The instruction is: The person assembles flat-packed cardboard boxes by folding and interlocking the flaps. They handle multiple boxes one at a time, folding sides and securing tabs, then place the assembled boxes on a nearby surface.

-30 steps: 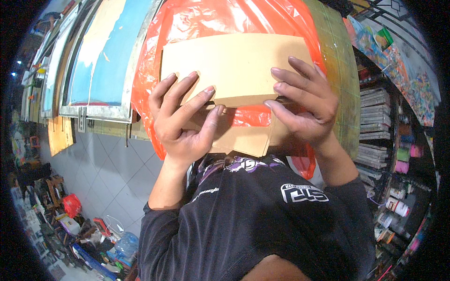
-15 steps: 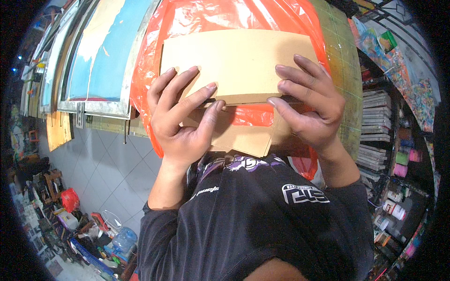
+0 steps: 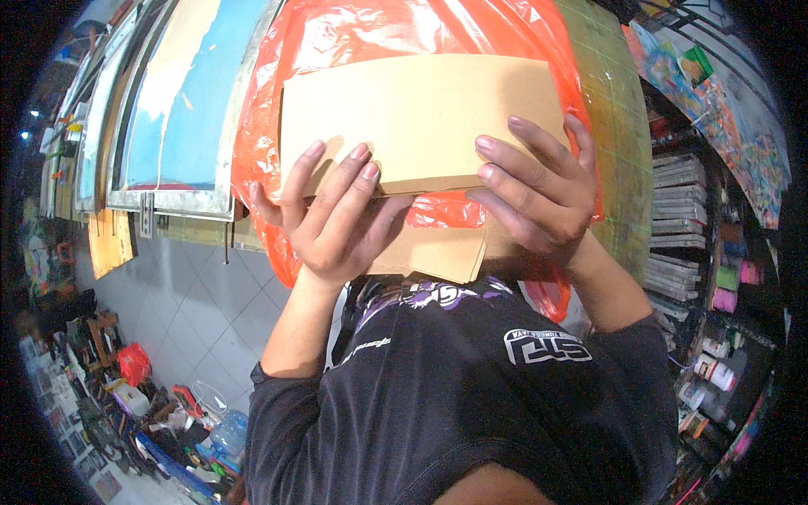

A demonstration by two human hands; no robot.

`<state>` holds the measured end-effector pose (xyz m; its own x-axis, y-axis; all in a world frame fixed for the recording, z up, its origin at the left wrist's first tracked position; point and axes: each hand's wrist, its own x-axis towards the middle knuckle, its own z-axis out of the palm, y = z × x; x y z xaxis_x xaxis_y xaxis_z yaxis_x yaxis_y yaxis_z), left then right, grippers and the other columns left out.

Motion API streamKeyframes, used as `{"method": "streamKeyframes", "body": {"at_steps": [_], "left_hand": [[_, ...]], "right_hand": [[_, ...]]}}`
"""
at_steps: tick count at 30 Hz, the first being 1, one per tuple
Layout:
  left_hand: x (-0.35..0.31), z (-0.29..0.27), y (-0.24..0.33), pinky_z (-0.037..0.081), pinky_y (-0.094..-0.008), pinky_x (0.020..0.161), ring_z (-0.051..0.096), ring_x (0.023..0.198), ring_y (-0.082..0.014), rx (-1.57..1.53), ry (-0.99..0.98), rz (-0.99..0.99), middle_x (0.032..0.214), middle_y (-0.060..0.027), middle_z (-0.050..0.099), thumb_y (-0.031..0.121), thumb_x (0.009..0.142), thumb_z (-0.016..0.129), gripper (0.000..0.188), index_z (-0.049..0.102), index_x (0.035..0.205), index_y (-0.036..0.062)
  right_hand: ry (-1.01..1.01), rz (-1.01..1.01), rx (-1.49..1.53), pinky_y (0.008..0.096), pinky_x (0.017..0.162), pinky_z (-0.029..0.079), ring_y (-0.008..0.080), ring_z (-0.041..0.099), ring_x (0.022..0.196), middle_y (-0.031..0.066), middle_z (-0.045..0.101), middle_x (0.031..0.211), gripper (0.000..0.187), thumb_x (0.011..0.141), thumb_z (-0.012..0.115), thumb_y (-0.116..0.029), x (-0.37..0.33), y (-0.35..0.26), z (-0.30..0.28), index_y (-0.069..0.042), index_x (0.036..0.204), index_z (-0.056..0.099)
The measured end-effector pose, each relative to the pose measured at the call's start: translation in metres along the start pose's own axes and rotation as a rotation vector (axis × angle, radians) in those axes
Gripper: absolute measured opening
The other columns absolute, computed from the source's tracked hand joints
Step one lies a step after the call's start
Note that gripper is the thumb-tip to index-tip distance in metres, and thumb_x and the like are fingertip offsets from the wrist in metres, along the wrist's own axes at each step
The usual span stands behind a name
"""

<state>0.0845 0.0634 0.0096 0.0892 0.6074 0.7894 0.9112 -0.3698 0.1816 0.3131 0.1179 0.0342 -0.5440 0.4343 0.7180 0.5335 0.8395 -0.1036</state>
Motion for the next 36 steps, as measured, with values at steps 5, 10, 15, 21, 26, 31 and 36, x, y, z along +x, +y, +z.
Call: {"method": "streamKeyframes", "body": {"at_steps": [5,10,15,21,26,31,36], "left_hand": [[-0.003,0.001,-0.002,0.012,-0.0434,0.112,0.061,0.102,-0.0206,-0.024,-0.043,0.019,0.101,-0.0023,0.068,0.030,0.068,0.078,0.032,0.068,0.092,0.0109],[-0.002,0.000,-0.001,0.018,-0.0431,0.111,0.062,0.102,-0.0211,-0.056,-0.078,0.010,0.101,-0.0037,0.068,0.025,0.071,0.076,0.028,0.068,0.094,0.0105],[-0.006,0.004,0.013,0.017,-0.0436,0.110,0.052,0.117,-0.0228,0.009,-0.125,0.023,0.117,-0.0015,0.061,0.024,0.081,0.064,0.026,0.066,0.107,0.0222],[0.003,-0.007,0.025,0.013,-0.0451,0.110,0.045,0.124,-0.0266,-0.085,-0.277,-0.062,0.121,-0.0054,0.059,0.020,0.082,0.061,0.033,0.063,0.115,0.0185],[-0.003,-0.013,-0.006,0.022,-0.0415,0.109,0.038,0.129,-0.0303,-0.425,0.167,-0.367,0.137,-0.0248,0.041,0.014,0.083,0.062,0.056,0.042,0.130,-0.0064],[0.023,-0.025,-0.018,0.033,-0.0385,0.103,0.045,0.121,-0.0249,-1.007,-0.177,-1.019,0.131,-0.0181,0.046,0.018,0.091,0.050,0.056,0.031,0.136,-0.0075],[0.022,-0.015,-0.010,0.036,-0.0360,0.101,0.044,0.121,-0.0240,-0.997,0.164,-0.859,0.134,-0.0172,0.042,0.005,0.089,0.051,0.056,0.028,0.138,-0.0065]], "right_hand": [[-0.026,-0.025,-0.027,0.0458,0.097,0.033,0.0264,0.058,0.109,0.0012,0.067,0.108,0.042,0.061,0.082,-0.020,-0.007,0.000,0.002,-0.015,0.098,0.062],[-0.026,0.014,-0.039,0.0443,0.096,0.030,0.0222,0.059,0.104,-0.0027,0.067,0.107,0.016,0.071,0.071,-0.021,-0.006,-0.001,0.005,-0.019,0.086,0.065],[-0.057,0.058,-0.082,0.0434,0.100,0.028,0.0227,0.057,0.107,-0.0025,0.066,0.110,0.012,0.076,0.064,-0.021,-0.006,-0.008,0.010,-0.020,0.088,0.065],[-0.190,0.076,-0.085,0.0436,0.103,0.025,0.0249,0.053,0.115,0.0008,0.063,0.117,0.023,0.076,0.065,-0.018,-0.002,-0.012,-0.003,-0.020,0.099,0.065],[0.088,0.440,0.295,0.0439,0.104,0.029,0.0330,0.047,0.121,0.0209,0.047,0.132,0.062,0.074,0.071,-0.021,0.002,-0.003,-0.023,-0.003,0.128,0.047],[0.073,0.994,0.631,0.0364,0.106,0.030,0.0287,0.040,0.127,0.0219,0.042,0.135,0.065,0.079,0.066,-0.010,-0.002,-0.002,-0.022,0.010,0.133,0.034],[0.207,0.650,0.524,0.0379,0.106,0.031,0.0355,0.039,0.128,0.0254,0.037,0.139,0.071,0.073,0.070,-0.008,-0.001,-0.015,-0.022,0.007,0.133,0.035]]}}
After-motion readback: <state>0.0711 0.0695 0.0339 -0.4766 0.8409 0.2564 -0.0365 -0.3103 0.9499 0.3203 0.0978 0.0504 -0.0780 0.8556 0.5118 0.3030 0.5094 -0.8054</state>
